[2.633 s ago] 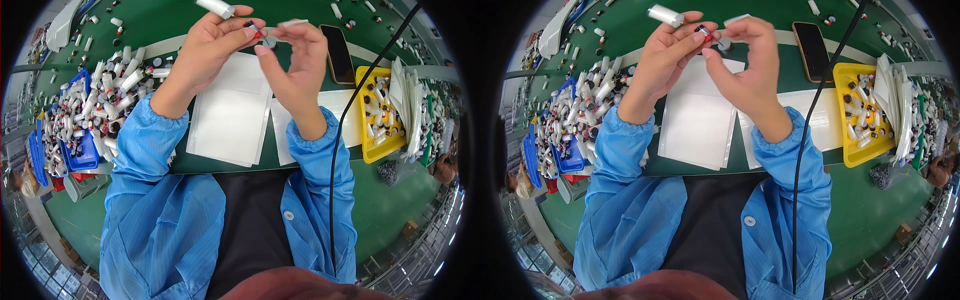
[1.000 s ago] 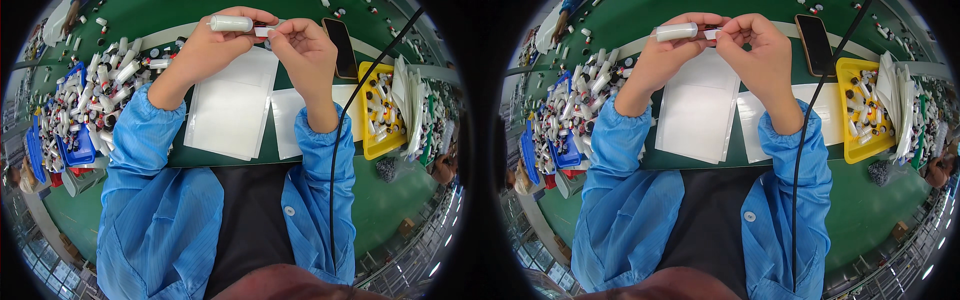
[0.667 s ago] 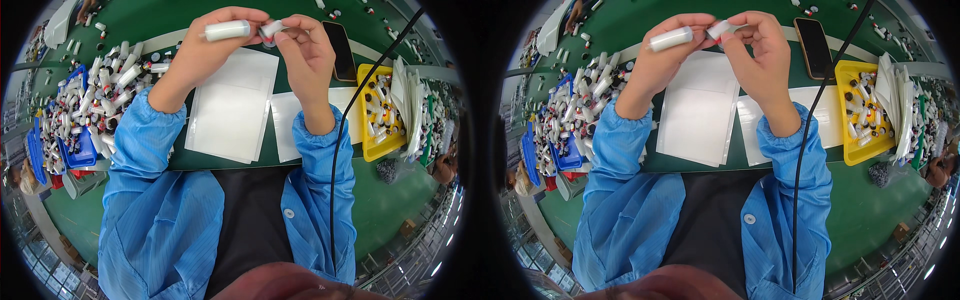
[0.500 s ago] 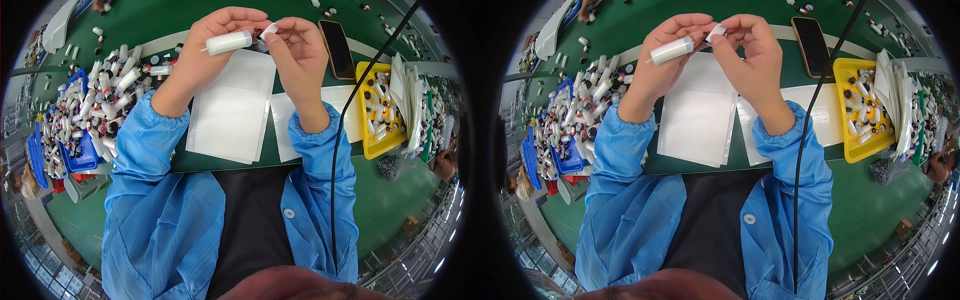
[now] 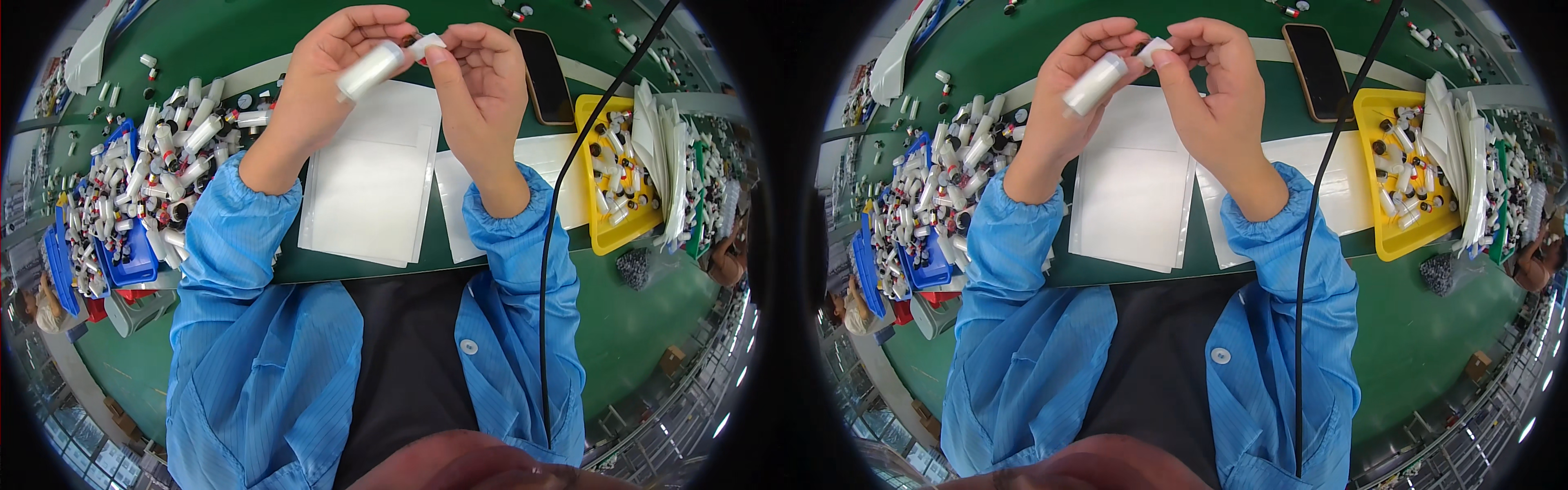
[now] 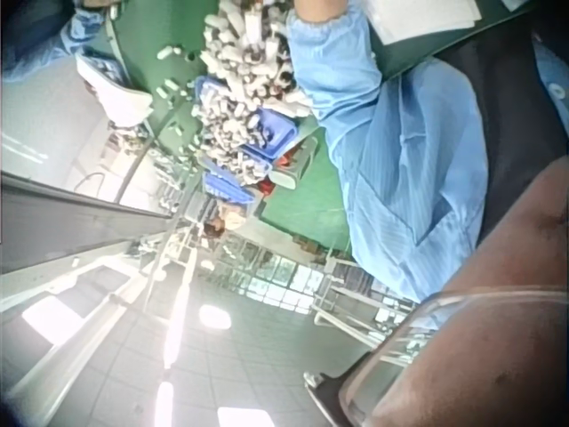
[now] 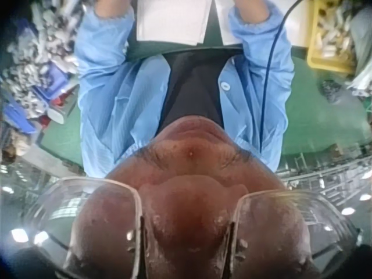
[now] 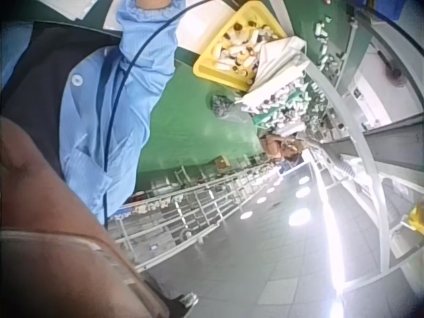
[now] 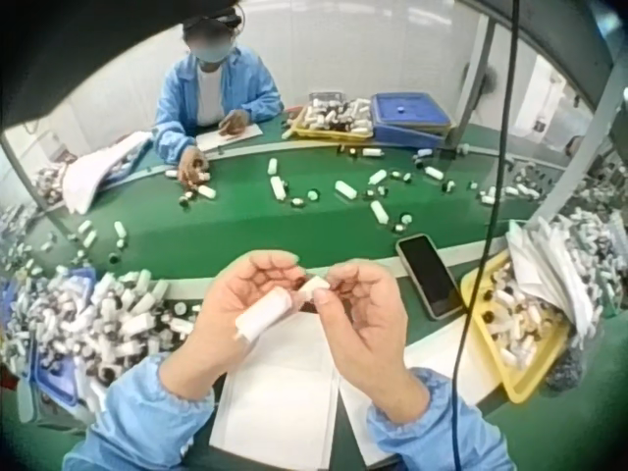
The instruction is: Assembling small electronic components by manual dexterity.
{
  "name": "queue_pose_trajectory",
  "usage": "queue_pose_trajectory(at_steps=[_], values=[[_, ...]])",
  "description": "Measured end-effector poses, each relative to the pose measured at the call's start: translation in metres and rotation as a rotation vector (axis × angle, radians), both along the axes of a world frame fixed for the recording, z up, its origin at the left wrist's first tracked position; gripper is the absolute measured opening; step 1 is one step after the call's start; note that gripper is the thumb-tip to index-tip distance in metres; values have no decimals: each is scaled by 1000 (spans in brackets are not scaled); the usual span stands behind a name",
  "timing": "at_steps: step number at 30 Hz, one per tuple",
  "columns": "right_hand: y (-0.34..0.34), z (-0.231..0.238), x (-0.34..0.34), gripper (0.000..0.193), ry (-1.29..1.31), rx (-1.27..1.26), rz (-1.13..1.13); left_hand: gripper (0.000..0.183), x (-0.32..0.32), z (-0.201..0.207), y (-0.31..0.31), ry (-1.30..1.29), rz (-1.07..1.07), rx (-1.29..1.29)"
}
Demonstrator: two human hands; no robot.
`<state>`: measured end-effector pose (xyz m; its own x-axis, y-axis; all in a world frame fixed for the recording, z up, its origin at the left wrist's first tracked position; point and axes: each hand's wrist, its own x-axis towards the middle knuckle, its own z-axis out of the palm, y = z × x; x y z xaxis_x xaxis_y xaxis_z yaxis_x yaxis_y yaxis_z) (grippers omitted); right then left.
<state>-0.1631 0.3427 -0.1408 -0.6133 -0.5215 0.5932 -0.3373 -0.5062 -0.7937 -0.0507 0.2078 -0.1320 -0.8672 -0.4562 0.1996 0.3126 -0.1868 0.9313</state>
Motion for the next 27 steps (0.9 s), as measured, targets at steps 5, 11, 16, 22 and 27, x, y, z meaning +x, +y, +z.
queue_pose_trajectory(at_steps=[5, 11, 16, 22, 27], values=[[2, 2, -2, 33, 112, 14, -17, 41, 0, 8, 9, -22, 57, 34], [5, -1, -11, 32, 102, 55, -64, 42, 1, -4, -3, 39, -12, 58], [2, 3, 2, 32, 110, 25, -115, 49, 4, 6, 9, 24, -62, 86], [-4, -7, -3, 39, 195, 17, -166, 59, 4, 15, 13, 4, -47, 46], [2, 1, 3, 40, -94, 109, 125, 60, 3, 9, 7, 86, -32, -24]])
